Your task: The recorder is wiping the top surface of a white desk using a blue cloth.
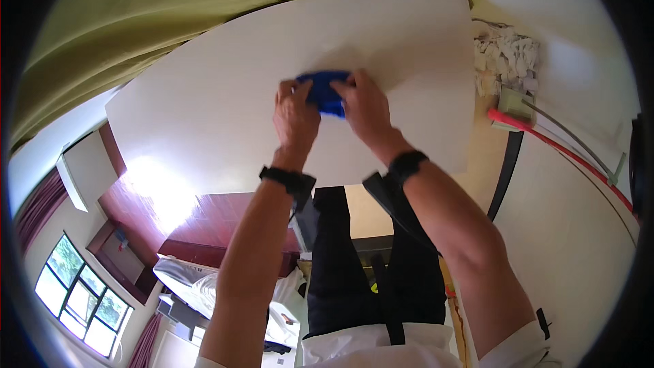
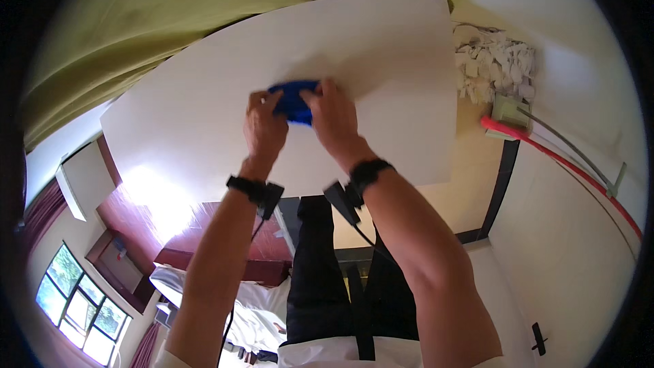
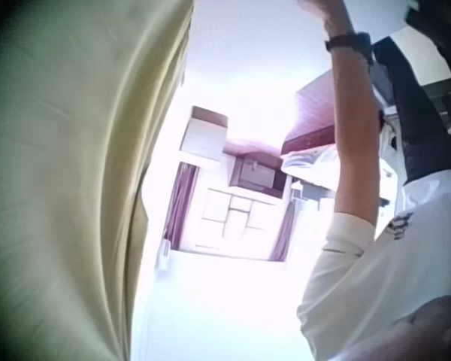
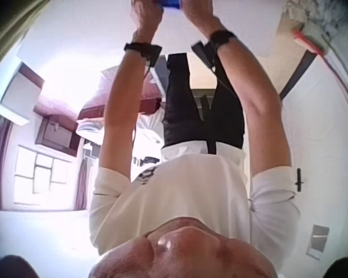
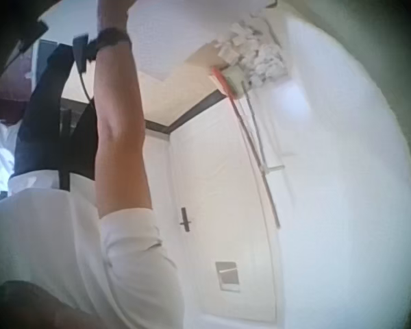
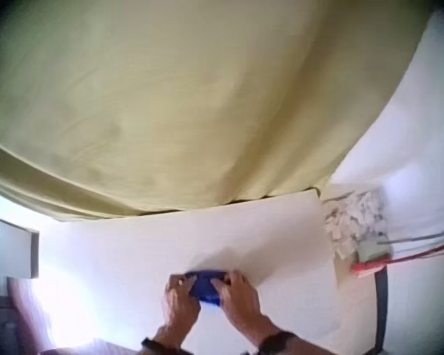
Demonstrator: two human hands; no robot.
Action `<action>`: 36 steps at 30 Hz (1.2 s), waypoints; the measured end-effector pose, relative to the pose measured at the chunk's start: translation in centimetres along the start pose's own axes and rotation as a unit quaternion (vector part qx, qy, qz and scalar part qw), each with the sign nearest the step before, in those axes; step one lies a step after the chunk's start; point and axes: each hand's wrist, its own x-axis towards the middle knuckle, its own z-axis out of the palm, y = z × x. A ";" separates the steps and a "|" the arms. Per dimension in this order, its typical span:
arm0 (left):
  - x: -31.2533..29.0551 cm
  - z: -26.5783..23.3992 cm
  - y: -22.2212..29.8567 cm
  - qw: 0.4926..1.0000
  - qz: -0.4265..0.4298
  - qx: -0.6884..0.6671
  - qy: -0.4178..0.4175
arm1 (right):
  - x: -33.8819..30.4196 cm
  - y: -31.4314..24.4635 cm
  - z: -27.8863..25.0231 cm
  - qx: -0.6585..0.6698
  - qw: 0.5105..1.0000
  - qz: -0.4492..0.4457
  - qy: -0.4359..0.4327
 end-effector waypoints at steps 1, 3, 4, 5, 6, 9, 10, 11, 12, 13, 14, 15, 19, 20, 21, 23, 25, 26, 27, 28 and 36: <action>-1.9 -0.1 -0.8 1.000 -0.004 -0.006 -0.026 | -2.4 -0.5 0.1 0.036 0.996 0.043 -0.070; -5.6 -1.0 -1.7 0.996 -0.032 -0.015 -0.077 | -5.5 -0.8 0.5 0.072 0.984 0.083 -0.144; -6.5 -1.7 -2.0 0.994 -0.041 -0.034 -0.094 | -6.5 -1.2 0.4 0.074 0.984 0.061 -0.152; -6.4 -2.0 -2.4 0.994 -0.045 -0.035 -0.094 | -7.0 -1.5 0.6 0.078 0.983 0.040 -0.160; -5.8 -2.1 -3.0 0.994 -0.041 -0.025 -0.094 | -6.5 -1.5 1.3 0.077 0.983 0.038 -0.164; -1.7 -2.9 -4.3 0.998 -0.055 -0.006 -0.039 | -1.1 -2.7 2.7 0.043 0.995 -0.051 -0.071; -0.5 -3.4 -4.5 0.998 -0.057 -0.010 -0.013 | 0.5 -3.5 2.9 0.049 0.996 -0.051 -0.053; -0.3 -3.6 -4.8 0.998 -0.061 -0.011 -0.012 | 1.5 -4.2 3.5 0.045 0.997 -0.045 -0.039; -0.2 -3.7 -4.9 0.999 -0.034 0.002 0.011 | 1.0 -4.8 3.8 0.044 0.997 -0.048 -0.042; -0.2 -3.7 -5.1 0.999 -0.007 0.016 0.035 | 0.0 -5.2 4.4 0.045 0.997 -0.028 -0.052; -1.4 -3.6 -5.0 0.999 -0.003 0.024 0.027 | -1.2 -5.5 4.9 0.043 0.997 -0.008 -0.060; -3.3 -3.5 -5.6 1.000 -0.003 0.022 0.009 | -3.3 -5.8 5.3 0.052 0.995 -0.004 -0.080; -8.1 -4.4 -8.3 0.999 -0.013 -0.013 -0.051 | -5.8 -6.9 5.0 0.078 0.983 0.006 -0.168; -7.4 -4.8 -8.7 0.999 -0.015 -0.014 -0.048 | -4.5 -6.8 5.2 0.068 0.987 -0.030 -0.144; -6.1 -5.1 -9.3 0.998 -0.035 -0.016 -0.052 | -3.1 -6.9 5.6 0.058 0.989 -0.066 -0.119; -2.9 -5.7 -10.1 0.999 -0.042 -0.015 -0.017 | 1.1 -8.0 6.1 0.058 0.991 -0.061 -0.103; -0.6 -6.5 -9.7 0.998 -0.055 -0.020 0.019 | 2.4 -9.1 6.9 0.049 0.992 -0.068 -0.090; -0.3 -6.7 -9.8 0.997 -0.057 -0.033 0.034 | 2.4 -9.7 7.4 0.037 0.995 -0.073 -0.060; -1.1 -6.8 -9.5 0.998 -0.054 -0.022 0.037 | 2.4 -10.1 7.7 0.024 0.996 -0.078 -0.030; -2.5 -6.8 -9.4 0.998 -0.051 -0.013 0.040 | 1.0 -10.1 8.0 0.023 0.996 -0.079 -0.032; -5.2 -7.7 -15.2 0.995 -0.059 0.049 0.058 | -0.2 -13.1 10.0 0.094 0.979 -0.111 -0.141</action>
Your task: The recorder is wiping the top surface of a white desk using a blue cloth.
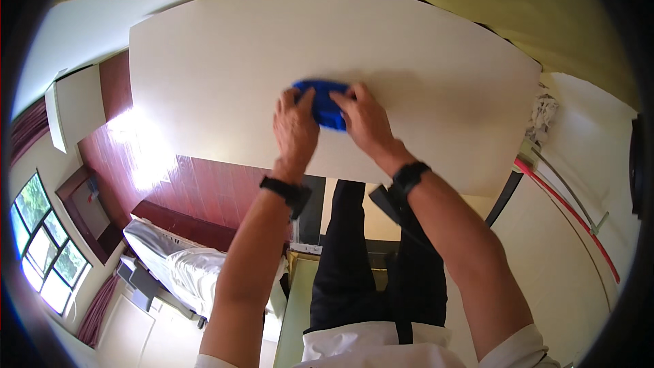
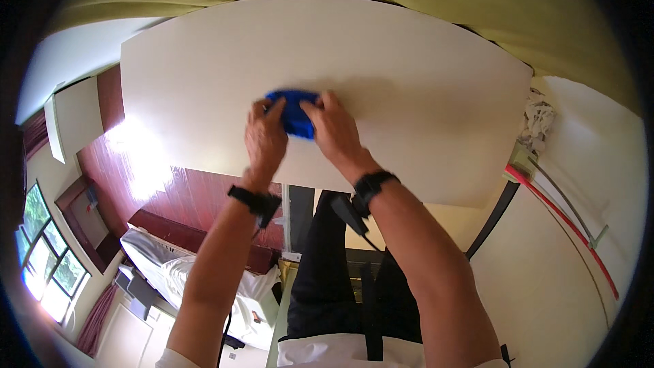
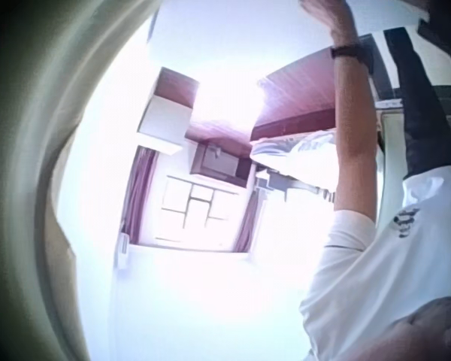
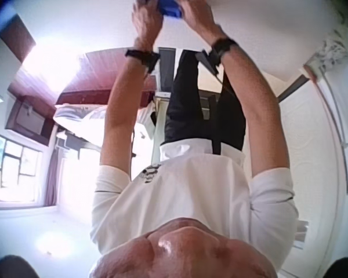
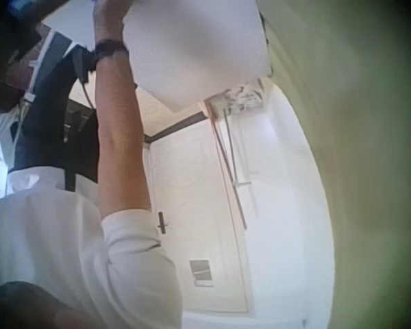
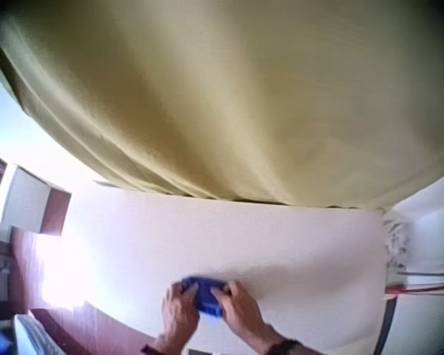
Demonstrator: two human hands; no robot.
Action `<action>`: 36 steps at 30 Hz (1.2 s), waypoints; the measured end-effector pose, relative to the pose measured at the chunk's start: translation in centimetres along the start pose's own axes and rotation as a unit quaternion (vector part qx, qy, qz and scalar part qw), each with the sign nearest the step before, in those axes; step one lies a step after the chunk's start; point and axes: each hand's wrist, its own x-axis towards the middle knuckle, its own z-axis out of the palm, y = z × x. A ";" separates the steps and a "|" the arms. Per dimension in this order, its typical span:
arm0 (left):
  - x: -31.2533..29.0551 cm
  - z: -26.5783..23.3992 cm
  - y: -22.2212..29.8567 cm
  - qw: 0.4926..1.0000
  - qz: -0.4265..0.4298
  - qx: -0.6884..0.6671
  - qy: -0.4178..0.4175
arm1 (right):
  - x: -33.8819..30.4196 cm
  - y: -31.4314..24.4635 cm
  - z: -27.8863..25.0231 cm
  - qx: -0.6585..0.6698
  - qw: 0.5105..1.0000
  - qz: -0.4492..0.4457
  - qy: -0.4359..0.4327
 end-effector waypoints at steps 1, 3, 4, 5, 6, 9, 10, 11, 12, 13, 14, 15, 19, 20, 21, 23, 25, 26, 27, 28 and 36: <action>1.9 0.1 -0.2 1.000 -0.021 -0.012 0.017 | 2.1 0.1 0.2 -0.010 1.000 -0.003 0.016; 4.8 -0.5 -1.4 0.998 -0.023 -0.025 0.045 | 5.6 -1.0 0.7 -0.006 0.998 -0.013 0.053; 5.4 -0.7 -1.9 0.997 -0.028 -0.038 0.053 | 5.6 -1.3 1.5 -0.005 0.999 -0.014 0.050; 4.8 -0.8 -2.5 0.997 -0.031 -0.038 0.053 | 5.2 -1.7 2.2 -0.001 0.998 -0.018 0.058; 3.5 -0.8 -3.0 0.998 -0.022 -0.030 0.057 | 4.6 -2.1 2.8 0.003 0.997 -0.023 0.067; -2.4 -1.2 -4.8 0.998 -0.042 -0.043 0.014 | -1.8 -3.4 5.2 0.041 0.999 -0.004 -0.028; -3.7 -2.0 -4.8 0.998 -0.046 -0.045 -0.005 | -2.9 -4.3 5.2 0.060 0.996 0.005 -0.063; -3.7 -2.3 -5.2 0.998 -0.048 -0.043 -0.004 | -2.8 -4.1 5.3 0.061 0.996 0.004 -0.065; -3.5 -2.5 -5.7 0.996 -0.066 -0.044 -0.034 | -2.3 -3.8 5.3 0.056 0.996 0.003 -0.071; -3.1 -2.9 -5.8 0.993 -0.084 -0.046 -0.066 | -1.6 -3.8 5.0 0.050 0.996 0.005 -0.078; -1.8 -3.0 -6.3 0.994 -0.092 -0.033 -0.039 | 0.3 -4.2 5.1 0.037 0.997 -0.006 -0.061; 0.2 -3.3 -6.3 0.995 -0.090 -0.040 -0.012 | 2.6 -4.2 4.8 0.036 0.998 -0.013 -0.043; 1.3 -3.1 -6.5 0.993 -0.099 -0.053 0.031 | 5.1 -4.7 5.0 0.009 0.999 -0.032 0.020; -0.5 -2.8 -6.6 0.991 -0.123 -0.052 0.006 | 3.8 -4.5 5.6 0.010 0.999 -0.034 0.018; -2.9 -2.4 -6.8 0.990 -0.132 -0.051 -0.009 | 0.9 -4.5 6.1 0.022 0.999 -0.029 -0.026; -7.4 -2.5 -6.9 0.986 -0.149 -0.067 -0.033 | -4.0 -4.9 6.5 0.051 0.994 -0.014 -0.097; -9.1 -3.1 -5.8 0.978 -0.174 -0.100 -0.053 | -6.0 -5.0 5.8 0.063 0.988 0.005 -0.142; -8.6 -3.2 -5.9 0.978 -0.174 -0.100 -0.055 | -5.7 -4.9 5.7 0.063 0.988 0.007 -0.141; -7.5 -3.1 -6.2 0.980 -0.166 -0.089 -0.067 | -4.9 -4.3 5.6 0.054 0.991 -0.010 -0.120; -6.1 -3.1 -6.4 0.981 -0.159 -0.077 -0.080 | -3.6 -4.2 5.3 0.046 0.994 -0.027 -0.100; -3.7 -0.5 -1.7 0.987 -0.113 -0.108 -0.030 | -3.7 -1.3 2.1 0.008 1.000 -0.004 0.001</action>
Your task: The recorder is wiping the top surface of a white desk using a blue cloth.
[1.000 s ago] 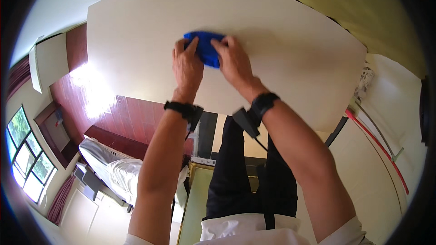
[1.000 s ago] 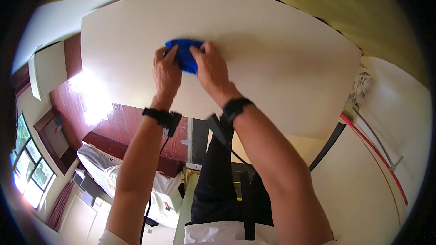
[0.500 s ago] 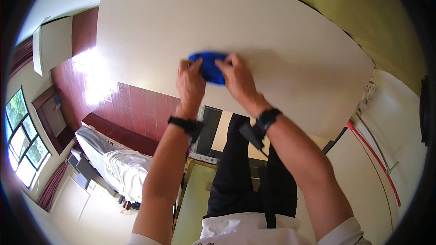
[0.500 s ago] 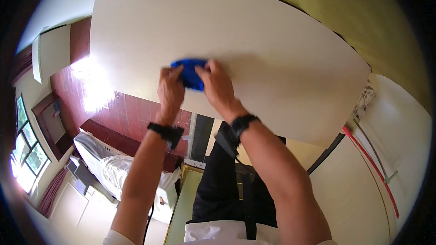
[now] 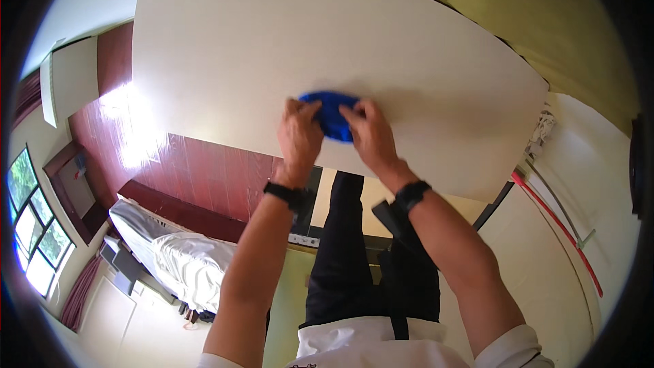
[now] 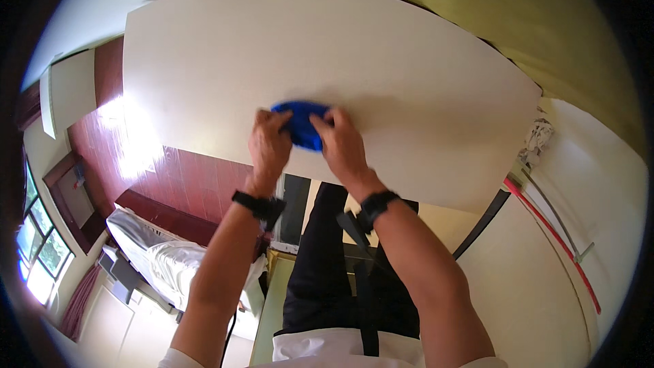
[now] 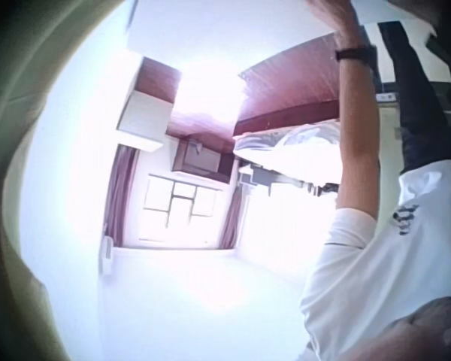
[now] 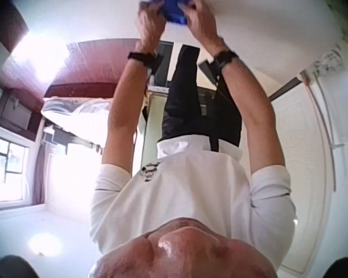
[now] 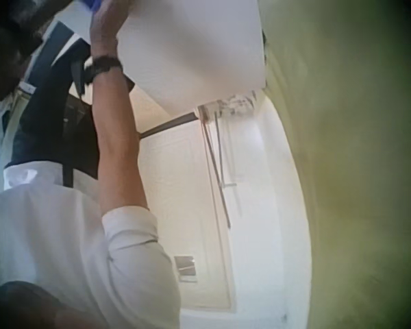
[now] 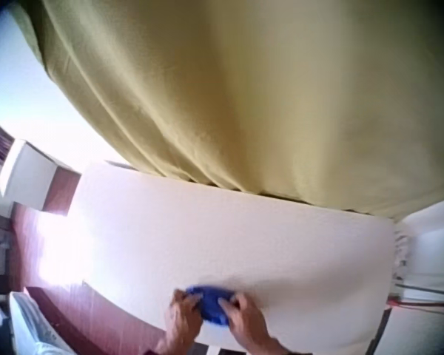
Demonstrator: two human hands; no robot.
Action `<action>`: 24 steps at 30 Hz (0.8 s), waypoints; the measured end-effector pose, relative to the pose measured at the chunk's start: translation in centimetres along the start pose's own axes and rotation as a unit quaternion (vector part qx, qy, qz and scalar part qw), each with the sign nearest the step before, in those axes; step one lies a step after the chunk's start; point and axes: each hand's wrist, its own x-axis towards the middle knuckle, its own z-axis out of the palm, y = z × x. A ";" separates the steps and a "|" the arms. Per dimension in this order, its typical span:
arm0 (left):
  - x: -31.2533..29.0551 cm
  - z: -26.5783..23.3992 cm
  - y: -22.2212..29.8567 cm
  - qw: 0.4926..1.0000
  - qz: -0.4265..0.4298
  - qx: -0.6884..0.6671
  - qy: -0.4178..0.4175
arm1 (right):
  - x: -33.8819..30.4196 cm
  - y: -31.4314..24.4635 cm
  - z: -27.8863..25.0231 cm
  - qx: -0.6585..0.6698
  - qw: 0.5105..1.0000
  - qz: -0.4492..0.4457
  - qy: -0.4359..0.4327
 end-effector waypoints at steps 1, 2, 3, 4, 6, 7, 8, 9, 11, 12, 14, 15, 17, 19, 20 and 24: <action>-2.2 0.3 -0.2 1.000 -0.007 -0.014 -0.027 | -2.6 0.0 -0.4 0.001 0.999 0.010 -0.039; -3.3 0.3 0.2 0.998 -0.013 -0.028 -0.056 | -4.0 -0.1 -1.0 0.001 0.997 0.022 -0.077; -3.4 0.5 0.3 0.998 -0.006 -0.027 -0.058 | -4.3 0.7 -1.5 0.000 0.997 0.026 -0.071; -3.3 0.5 0.9 0.997 -0.013 -0.024 -0.078 | -4.3 1.0 -2.4 0.009 0.995 0.027 -0.094; -2.1 0.6 2.0 0.995 -0.014 -0.019 -0.101 | -3.2 2.1 -3.2 0.018 0.993 0.033 -0.111; -0.3 0.7 2.6 0.997 -0.003 -0.007 -0.072 | -0.9 2.6 -3.5 0.007 0.998 0.015 -0.057; 1.4 1.0 3.6 0.999 0.011 0.000 -0.043 | 0.7 3.1 -3.9 -0.008 1.000 -0.001 -0.002; 2.5 1.5 4.7 0.999 0.006 -0.017 -0.040 | 1.1 3.4 -4.2 -0.012 1.000 0.006 0.000; 2.9 2.2 5.7 1.000 0.016 -0.005 -0.026 | 1.8 3.7 -4.5 -0.025 0.997 0.016 0.066; 1.8 2.7 5.7 0.999 0.020 -0.004 -0.028 | 0.4 3.8 -4.6 -0.026 0.997 0.020 0.069; -1.2 3.4 5.2 0.997 0.008 0.013 -0.080 | -4.0 3.7 -4.3 -0.039 0.998 0.053 0.015; -2.8 3.4 5.4 0.994 -0.005 -0.003 -0.105 | -5.5 4.1 -4.7 -0.037 0.997 0.057 0.022; -3.3 3.4 6.5 0.989 -0.033 0.013 -0.142 | -7.4 4.3 -5.7 0.006 0.994 0.091 -0.063; -1.6 4.1 7.5 0.991 -0.010 0.029 -0.133 | -5.9 5.4 -6.2 -0.005 0.995 0.089 -0.042; -0.4 4.5 8.0 0.993 0.007 0.032 -0.115 | -4.4 5.8 -6.6 -0.017 0.996 0.082 -0.027; 3.5 5.8 12.2 0.996 0.059 -0.015 -0.060 | -0.6 7.2 -9.4 -0.047 0.991 0.096 0.079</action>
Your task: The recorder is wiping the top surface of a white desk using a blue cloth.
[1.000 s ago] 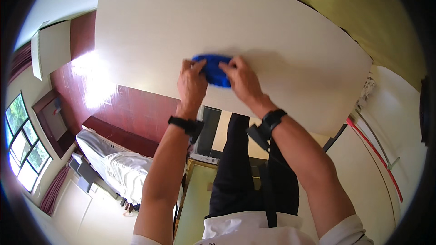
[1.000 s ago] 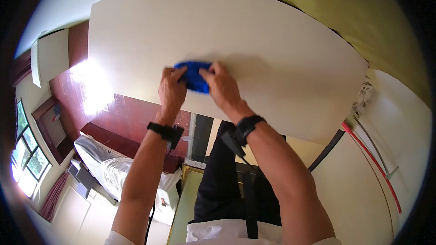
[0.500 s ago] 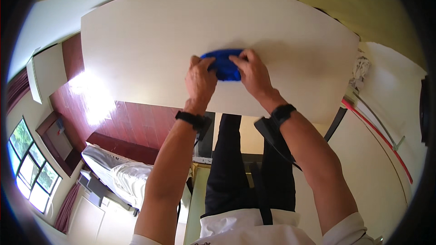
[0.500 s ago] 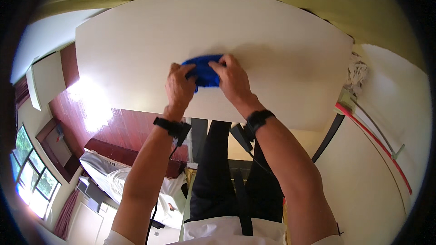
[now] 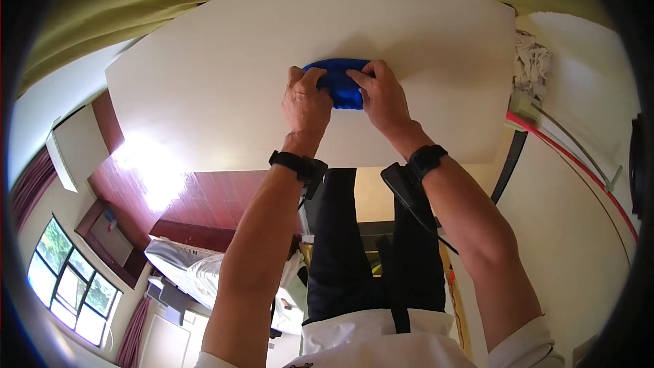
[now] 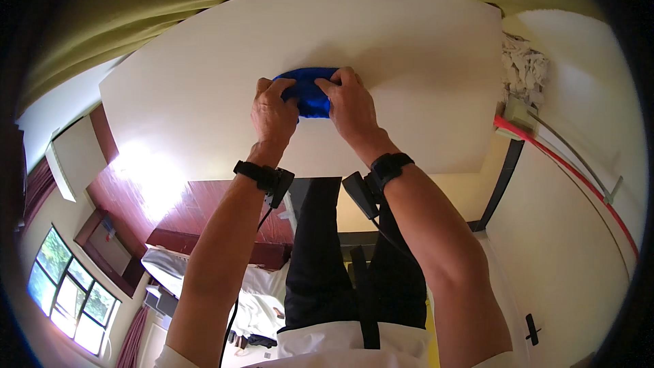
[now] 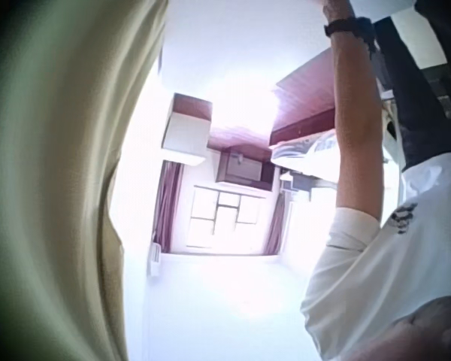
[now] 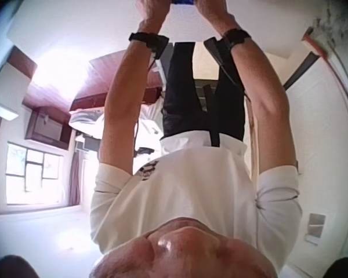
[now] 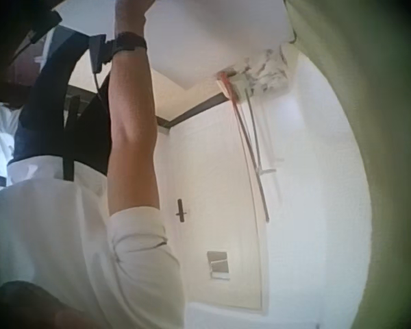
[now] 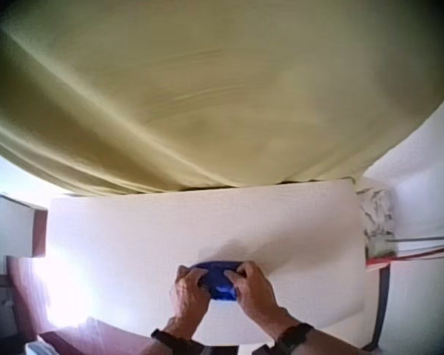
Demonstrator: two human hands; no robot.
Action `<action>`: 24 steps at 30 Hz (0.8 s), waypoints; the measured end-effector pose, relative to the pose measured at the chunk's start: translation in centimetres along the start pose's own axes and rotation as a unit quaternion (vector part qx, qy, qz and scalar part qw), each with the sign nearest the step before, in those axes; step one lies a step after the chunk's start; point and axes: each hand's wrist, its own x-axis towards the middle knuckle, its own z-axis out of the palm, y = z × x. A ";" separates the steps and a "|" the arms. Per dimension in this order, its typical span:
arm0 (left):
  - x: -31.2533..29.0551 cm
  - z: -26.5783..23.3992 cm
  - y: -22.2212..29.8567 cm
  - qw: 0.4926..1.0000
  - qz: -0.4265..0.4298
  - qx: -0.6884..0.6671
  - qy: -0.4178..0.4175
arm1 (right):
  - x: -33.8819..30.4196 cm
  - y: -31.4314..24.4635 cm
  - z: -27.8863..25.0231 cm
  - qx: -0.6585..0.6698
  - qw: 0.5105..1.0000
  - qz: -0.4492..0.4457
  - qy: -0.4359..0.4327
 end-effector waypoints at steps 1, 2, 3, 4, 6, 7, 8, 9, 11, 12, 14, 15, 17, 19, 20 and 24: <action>-0.6 0.3 -0.1 1.000 0.003 0.003 -0.001 | -0.8 0.1 -0.1 0.003 1.000 0.001 0.003; -1.9 1.1 -0.7 1.000 0.014 0.014 -0.008 | -2.5 0.4 0.0 -0.010 1.000 0.002 -0.003; -3.4 1.8 -1.3 0.999 0.025 0.024 -0.015 | -4.2 0.7 0.1 -0.022 1.000 0.003 -0.009; -5.4 2.5 -1.0 0.999 0.024 0.030 -0.033 | -6.4 1.3 -0.2 -0.022 1.000 0.006 -0.006; -8.2 3.2 -0.2 0.997 0.002 0.002 -0.081 | -9.8 2.5 -1.2 0.024 0.990 0.089 -0.107; -8.0 3.3 0.1 0.997 0.005 0.004 -0.083 | -9.7 2.7 -1.8 0.026 0.990 0.092 -0.104; -7.6 3.4 0.5 0.995 0.016 0.024 -0.092 | -9.5 3.1 -2.3 0.016 0.985 0.085 -0.148; -7.1 3.7 0.9 0.993 0.027 0.043 -0.102 | -9.2 3.6 -2.8 0.005 0.978 0.078 -0.191; -4.3 4.3 2.5 0.995 0.045 0.037 -0.076 | -5.3 3.1 -4.4 0.028 0.979 0.146 -0.139; -3.1 4.5 3.2 0.997 0.063 0.032 -0.041 | -3.7 3.3 -4.8 0.051 0.974 0.204 -0.086; -2.3 5.3 4.7 0.997 0.061 0.025 -0.030 | -3.0 5.1 -4.7 -0.003 0.994 0.113 -0.014; -2.3 5.7 5.5 0.998 0.058 0.019 -0.016 | -3.1 5.8 -4.7 -0.057 0.997 0.015 0.057; -5.1 6.5 4.9 0.998 0.047 0.027 -0.039 | -6.1 5.9 -4.3 -0.050 0.998 0.035 0.032; -8.5 6.5 4.1 0.996 0.023 0.025 -0.084 | -9.9 6.2 -4.1 -0.030 0.997 0.059 -0.037; -8.6 6.8 4.3 0.996 0.023 0.023 -0.085 | -10.5 6.9 -4.7 -0.033 0.997 0.059 -0.037; -6.2 7.7 7.1 0.992 0.044 0.029 -0.112 | -8.4 9.5 -6.1 0.019 0.981 0.183 -0.064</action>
